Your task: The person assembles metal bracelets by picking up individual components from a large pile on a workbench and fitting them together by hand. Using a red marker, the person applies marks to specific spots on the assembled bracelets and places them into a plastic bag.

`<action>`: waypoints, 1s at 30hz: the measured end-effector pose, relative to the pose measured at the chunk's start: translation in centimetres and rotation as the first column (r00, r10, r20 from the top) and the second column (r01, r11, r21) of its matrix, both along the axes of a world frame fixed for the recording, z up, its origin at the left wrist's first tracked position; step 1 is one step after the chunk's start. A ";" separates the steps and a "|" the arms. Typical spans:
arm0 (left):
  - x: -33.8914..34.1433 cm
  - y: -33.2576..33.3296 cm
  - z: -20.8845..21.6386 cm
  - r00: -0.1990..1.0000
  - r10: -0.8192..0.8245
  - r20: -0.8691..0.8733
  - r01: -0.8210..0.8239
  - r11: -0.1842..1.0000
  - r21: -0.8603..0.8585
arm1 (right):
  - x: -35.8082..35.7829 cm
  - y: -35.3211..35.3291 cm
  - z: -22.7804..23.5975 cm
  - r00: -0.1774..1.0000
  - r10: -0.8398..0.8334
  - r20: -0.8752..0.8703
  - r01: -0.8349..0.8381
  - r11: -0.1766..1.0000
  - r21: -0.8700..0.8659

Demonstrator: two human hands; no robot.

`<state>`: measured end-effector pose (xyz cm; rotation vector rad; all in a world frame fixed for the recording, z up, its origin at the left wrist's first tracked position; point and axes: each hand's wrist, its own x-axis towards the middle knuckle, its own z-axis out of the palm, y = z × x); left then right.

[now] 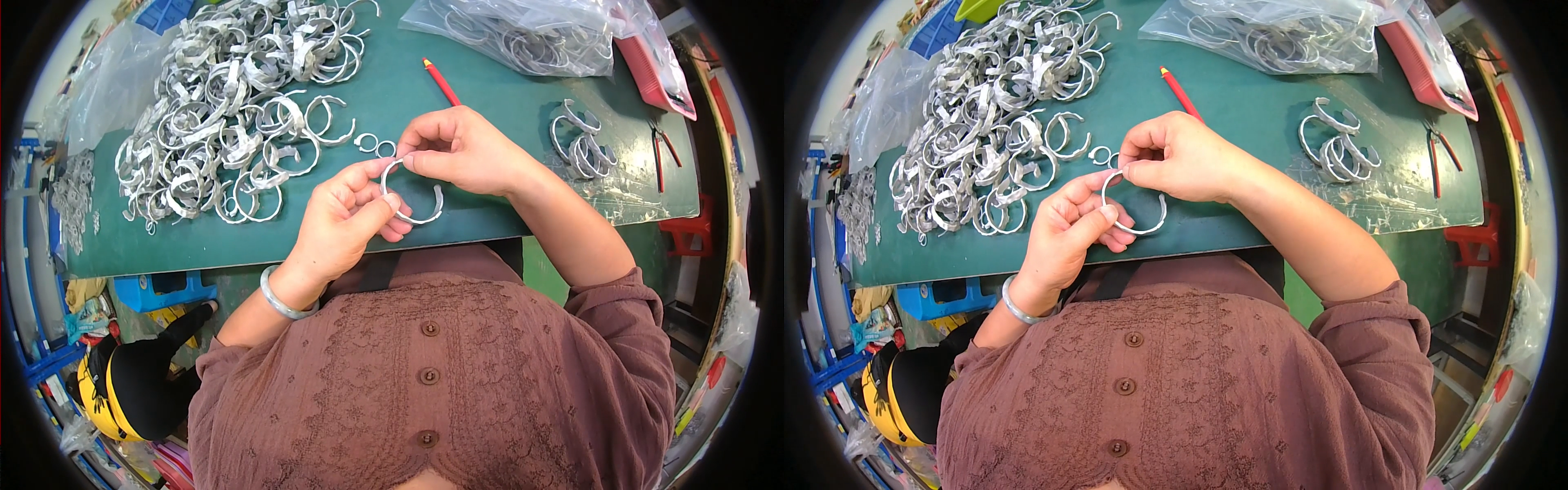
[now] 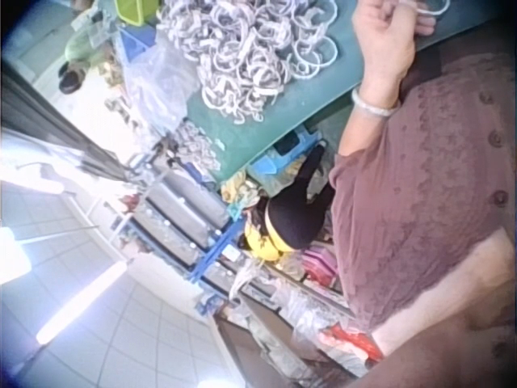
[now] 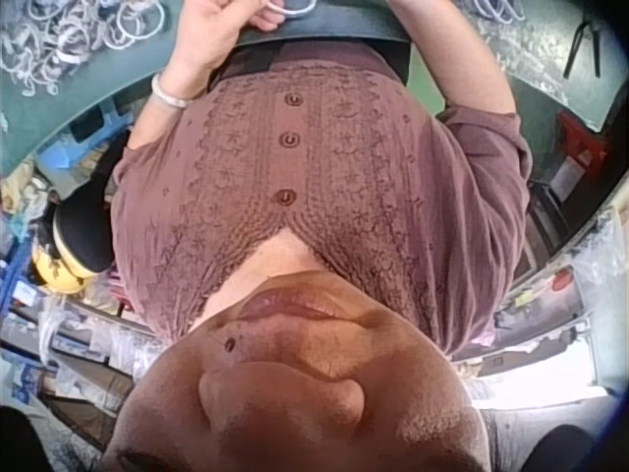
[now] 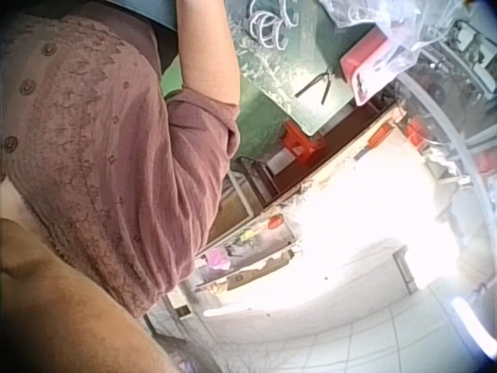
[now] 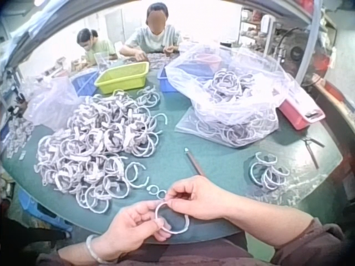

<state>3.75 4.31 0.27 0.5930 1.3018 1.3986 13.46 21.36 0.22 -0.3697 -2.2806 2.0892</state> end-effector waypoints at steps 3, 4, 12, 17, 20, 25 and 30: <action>0.0 0.0 0.1 1.000 0.000 -0.010 0.000 1.000 0.000 | 0.0 0.1 0.1 1.000 0.002 0.008 -0.002 1.000 0.001; 0.0 0.0 0.1 1.000 0.001 -0.014 -0.001 1.000 -0.001 | 0.0 0.1 0.1 1.000 0.003 0.012 -0.003 1.000 0.006; 0.3 0.0 0.0 0.998 0.029 -0.057 -0.029 1.000 0.002 | 0.0 0.0 0.0 1.000 0.009 0.000 -0.009 1.000 -0.005; 0.2 0.0 -0.4 0.999 0.016 -0.033 -0.016 1.000 0.000 | 0.1 0.2 0.1 0.999 0.011 -0.048 -0.002 0.984 0.176; 0.0 0.0 -0.6 0.999 0.000 -0.034 -0.001 1.000 -0.026 | 0.4 1.4 0.8 0.977 -0.048 -0.206 0.134 0.893 0.429; 0.1 0.0 -0.9 0.999 -0.004 -0.045 0.002 0.999 -0.050 | 1.2 4.7 1.8 0.990 0.033 -0.138 0.128 0.216 0.968; 0.5 0.2 -1.1 0.994 -0.025 -0.109 0.016 0.997 -0.082 | 1.3 5.8 -0.1 0.970 0.242 -0.021 0.021 0.005 1.000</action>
